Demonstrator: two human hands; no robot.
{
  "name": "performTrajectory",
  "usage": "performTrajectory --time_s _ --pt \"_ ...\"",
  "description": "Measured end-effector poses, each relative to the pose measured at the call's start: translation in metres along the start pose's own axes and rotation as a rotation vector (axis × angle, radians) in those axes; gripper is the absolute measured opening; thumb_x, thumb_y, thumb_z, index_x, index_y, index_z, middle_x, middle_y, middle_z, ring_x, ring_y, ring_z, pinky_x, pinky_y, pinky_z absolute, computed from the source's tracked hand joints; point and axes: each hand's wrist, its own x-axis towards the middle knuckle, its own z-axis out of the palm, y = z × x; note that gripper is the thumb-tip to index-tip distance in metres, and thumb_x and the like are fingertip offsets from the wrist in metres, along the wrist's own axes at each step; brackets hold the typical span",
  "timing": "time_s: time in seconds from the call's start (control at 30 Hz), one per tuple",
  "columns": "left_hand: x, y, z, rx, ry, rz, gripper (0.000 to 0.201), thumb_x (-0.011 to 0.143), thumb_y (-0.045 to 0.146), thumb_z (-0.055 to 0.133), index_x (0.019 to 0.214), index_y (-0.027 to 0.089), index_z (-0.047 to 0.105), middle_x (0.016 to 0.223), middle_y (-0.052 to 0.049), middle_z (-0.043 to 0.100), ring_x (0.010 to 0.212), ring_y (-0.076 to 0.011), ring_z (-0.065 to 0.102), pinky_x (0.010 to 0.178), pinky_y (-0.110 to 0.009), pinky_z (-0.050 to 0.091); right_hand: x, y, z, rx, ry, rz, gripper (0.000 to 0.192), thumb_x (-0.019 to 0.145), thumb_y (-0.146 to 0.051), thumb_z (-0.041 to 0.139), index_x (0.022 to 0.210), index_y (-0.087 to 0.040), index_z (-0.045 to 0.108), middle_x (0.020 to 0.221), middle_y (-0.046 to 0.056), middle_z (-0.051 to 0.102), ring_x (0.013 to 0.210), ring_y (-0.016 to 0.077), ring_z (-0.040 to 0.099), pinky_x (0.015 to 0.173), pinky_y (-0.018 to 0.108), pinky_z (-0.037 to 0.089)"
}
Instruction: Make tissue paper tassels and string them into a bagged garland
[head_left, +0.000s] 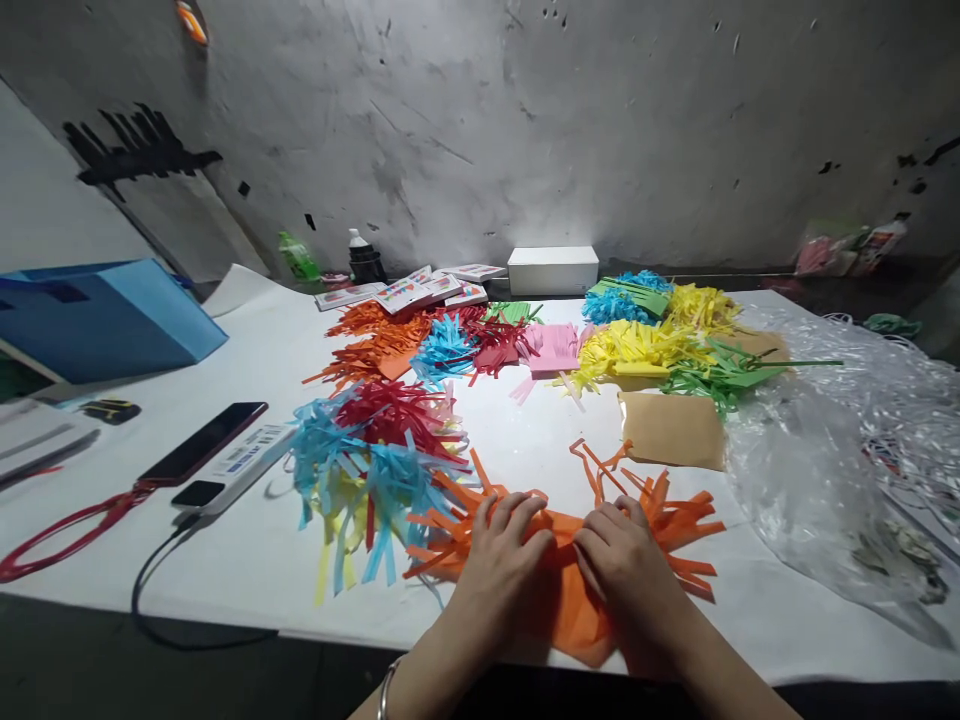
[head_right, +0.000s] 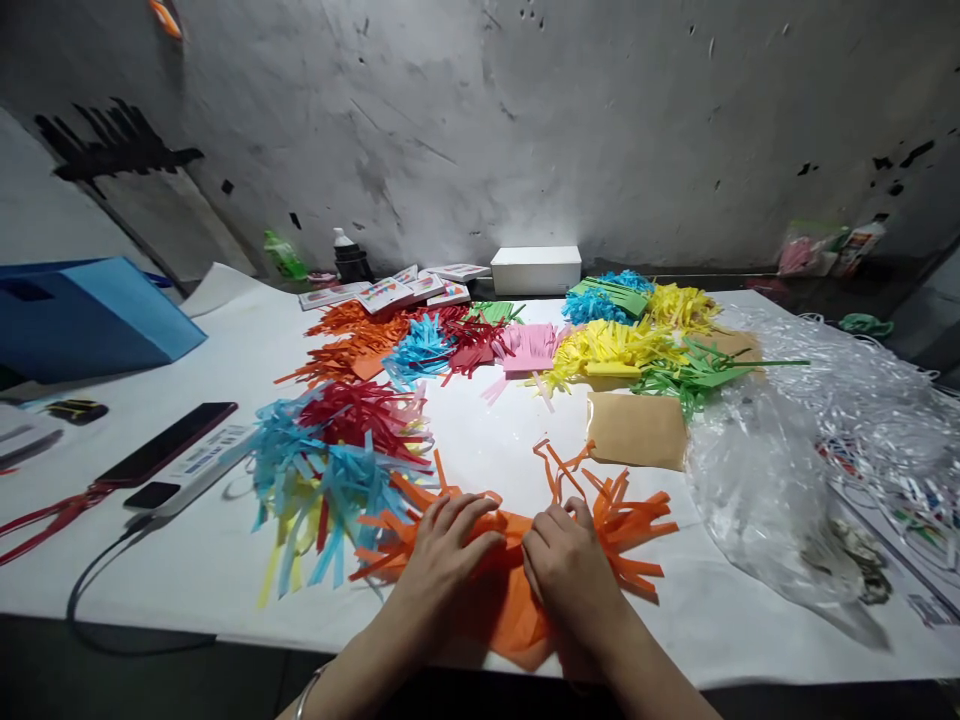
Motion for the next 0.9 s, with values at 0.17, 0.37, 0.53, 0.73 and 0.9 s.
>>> performTrajectory --time_s 0.17,0.37,0.53,0.73,0.9 --pt "-0.003 0.000 0.004 -0.073 0.096 0.071 0.012 0.089 0.017 0.071 0.078 0.021 0.066 0.105 -0.002 0.070 0.108 -0.0239 0.054 0.103 -0.045 0.035 -0.001 -0.010 -0.010 0.024 -0.053 -0.076 0.013 0.085 -0.007 0.055 0.085 -0.019 0.060 0.082 0.003 0.063 0.081 0.0213 0.053 0.098 0.044 0.028" --pt "-0.008 -0.007 0.004 -0.090 0.048 0.140 0.012 0.089 0.021 0.072 0.079 0.021 0.065 0.090 0.001 0.068 0.091 -0.0202 0.056 0.098 -0.042 0.034 -0.023 0.000 -0.013 0.011 -0.043 -0.099 0.020 0.077 -0.001 0.049 0.079 -0.018 0.059 0.079 0.005 0.061 0.080 0.0223 0.052 0.100 0.045 0.030" --pt "-0.013 -0.009 0.004 -0.115 0.025 0.052 0.011 0.088 0.016 0.071 0.081 0.021 0.065 0.096 0.000 0.069 0.100 -0.0231 0.057 0.097 -0.044 0.034 -0.033 0.007 -0.015 0.095 -0.060 0.099 0.018 0.083 -0.004 0.051 0.086 -0.020 0.060 0.091 0.004 0.064 0.089 0.0234 0.056 0.100 0.045 0.029" --pt "-0.004 0.000 0.002 0.001 -0.096 -0.152 0.010 0.085 0.010 0.064 0.078 0.017 0.064 0.095 -0.006 0.067 0.097 -0.0264 0.058 0.092 -0.048 0.039 -0.020 -0.002 -0.005 -0.088 -0.088 0.296 0.012 0.087 -0.012 0.059 0.079 -0.020 0.062 0.082 0.004 0.063 0.080 0.0250 0.055 0.092 0.048 0.032" --pt "0.000 -0.004 0.005 -0.015 -0.060 -0.082 0.013 0.080 0.009 0.073 0.082 0.018 0.064 0.102 -0.005 0.068 0.100 -0.0254 0.059 0.093 -0.046 0.040 -0.011 -0.008 -0.008 -0.051 -0.029 0.166 0.019 0.081 -0.001 0.058 0.084 -0.020 0.062 0.089 0.004 0.065 0.090 0.0243 0.056 0.102 0.048 0.026"
